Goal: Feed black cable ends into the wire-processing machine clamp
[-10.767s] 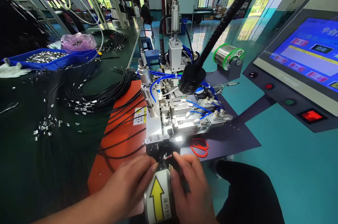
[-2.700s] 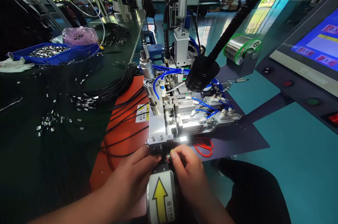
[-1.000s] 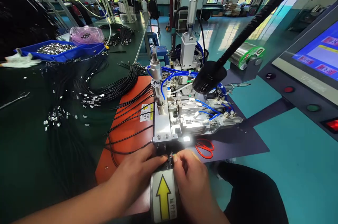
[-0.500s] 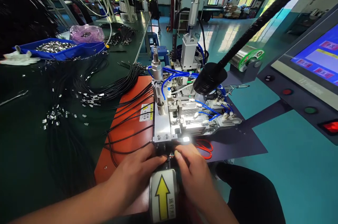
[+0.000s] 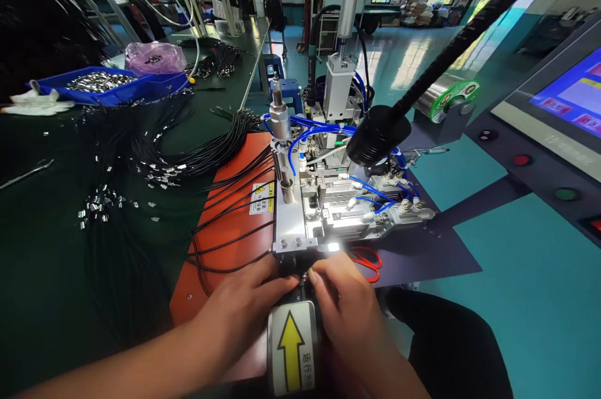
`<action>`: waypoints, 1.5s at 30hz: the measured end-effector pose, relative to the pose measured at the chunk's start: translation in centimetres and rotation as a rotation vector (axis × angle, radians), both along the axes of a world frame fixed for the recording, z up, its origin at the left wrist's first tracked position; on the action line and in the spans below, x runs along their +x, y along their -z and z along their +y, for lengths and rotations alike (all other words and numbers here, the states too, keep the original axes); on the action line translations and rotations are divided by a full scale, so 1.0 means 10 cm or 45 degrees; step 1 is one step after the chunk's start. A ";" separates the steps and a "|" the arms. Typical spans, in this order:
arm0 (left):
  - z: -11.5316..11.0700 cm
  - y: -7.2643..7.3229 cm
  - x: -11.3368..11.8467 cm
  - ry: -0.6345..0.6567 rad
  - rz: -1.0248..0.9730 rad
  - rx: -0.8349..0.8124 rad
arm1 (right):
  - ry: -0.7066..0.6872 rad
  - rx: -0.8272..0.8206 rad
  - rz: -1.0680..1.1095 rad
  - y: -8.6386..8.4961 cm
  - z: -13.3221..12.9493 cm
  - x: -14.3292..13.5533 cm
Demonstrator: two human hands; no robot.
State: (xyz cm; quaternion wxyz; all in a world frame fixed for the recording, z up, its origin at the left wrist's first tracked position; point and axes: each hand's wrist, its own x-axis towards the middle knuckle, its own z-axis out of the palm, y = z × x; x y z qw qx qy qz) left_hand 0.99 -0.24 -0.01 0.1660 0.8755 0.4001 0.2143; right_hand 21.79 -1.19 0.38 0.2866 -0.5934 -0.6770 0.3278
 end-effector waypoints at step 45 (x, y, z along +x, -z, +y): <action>0.05 -0.40 -0.13 0.017 0.424 -0.083 | 0.234 -0.422 0.298 0.16 0.00 -0.19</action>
